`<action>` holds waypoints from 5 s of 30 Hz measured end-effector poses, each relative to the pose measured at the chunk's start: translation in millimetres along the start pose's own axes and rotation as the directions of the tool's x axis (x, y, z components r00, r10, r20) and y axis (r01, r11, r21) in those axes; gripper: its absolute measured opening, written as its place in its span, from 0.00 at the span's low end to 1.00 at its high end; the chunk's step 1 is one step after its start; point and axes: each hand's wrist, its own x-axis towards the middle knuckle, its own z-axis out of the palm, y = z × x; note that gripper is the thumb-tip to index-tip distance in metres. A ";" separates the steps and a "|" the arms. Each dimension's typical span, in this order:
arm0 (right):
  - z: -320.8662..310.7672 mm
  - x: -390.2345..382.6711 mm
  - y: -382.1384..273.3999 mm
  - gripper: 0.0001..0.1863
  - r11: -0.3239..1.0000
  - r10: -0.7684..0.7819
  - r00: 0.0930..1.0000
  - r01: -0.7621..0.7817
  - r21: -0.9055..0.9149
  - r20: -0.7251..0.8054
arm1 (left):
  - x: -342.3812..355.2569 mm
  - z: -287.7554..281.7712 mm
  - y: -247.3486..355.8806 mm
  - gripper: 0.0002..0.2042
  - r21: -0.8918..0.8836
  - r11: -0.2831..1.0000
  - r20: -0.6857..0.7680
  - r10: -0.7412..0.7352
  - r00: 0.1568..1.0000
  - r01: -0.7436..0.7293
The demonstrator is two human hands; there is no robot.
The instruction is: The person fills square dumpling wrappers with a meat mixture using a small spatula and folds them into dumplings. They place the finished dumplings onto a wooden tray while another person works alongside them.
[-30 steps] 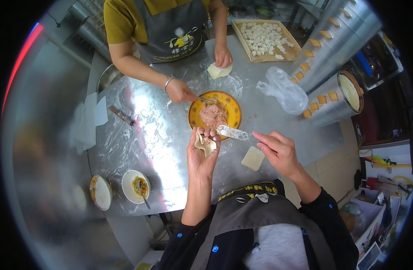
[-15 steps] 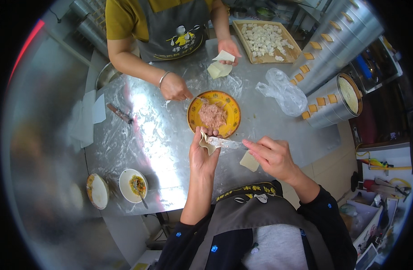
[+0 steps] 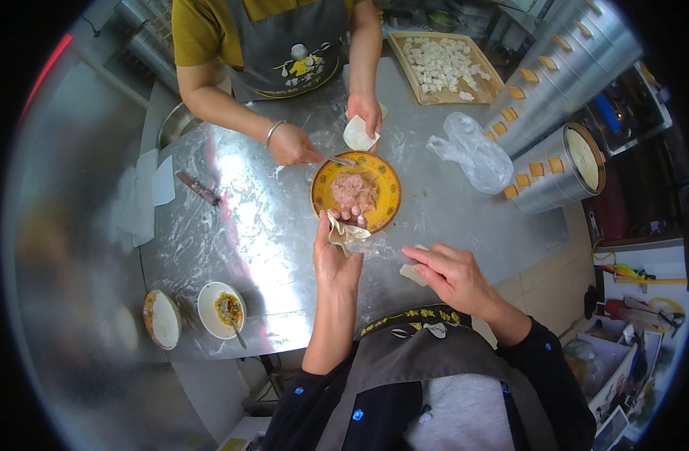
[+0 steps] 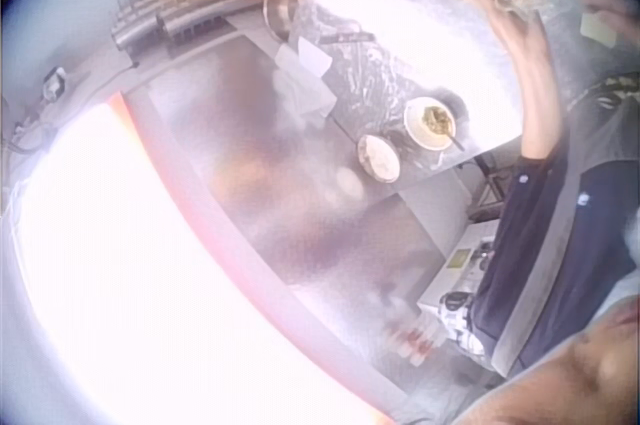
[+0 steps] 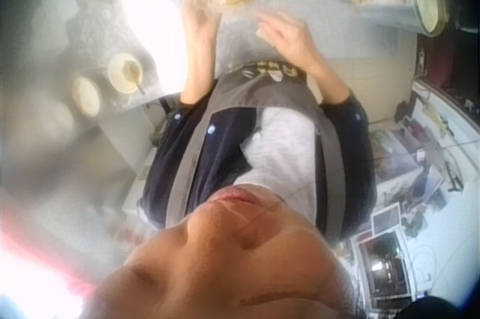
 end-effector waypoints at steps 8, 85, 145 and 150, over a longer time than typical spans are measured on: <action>16.5 -5.6 -3.0 0.15 0.992 0.108 0.991 -0.102 0.075 -0.083 | -1.2 2.8 -1.0 0.13 -0.053 0.998 -0.060 0.010 0.998 -0.013; -13.5 -37.1 38.6 0.11 0.930 0.327 0.939 -0.299 0.215 -0.109 | 14.8 -35.9 -56.3 0.10 0.421 0.882 -0.116 -0.178 0.977 0.211; 56.9 -45.7 75.5 0.07 0.185 0.725 0.648 -0.511 0.840 0.234 | -26.7 -87.0 -63.1 0.29 0.393 0.776 -0.155 -0.473 0.867 0.494; 72.5 -52.8 92.3 0.07 0.324 0.712 0.677 -0.553 0.768 0.187 | -24.8 -113.9 -61.6 0.16 0.581 0.745 -0.035 -0.378 0.925 0.327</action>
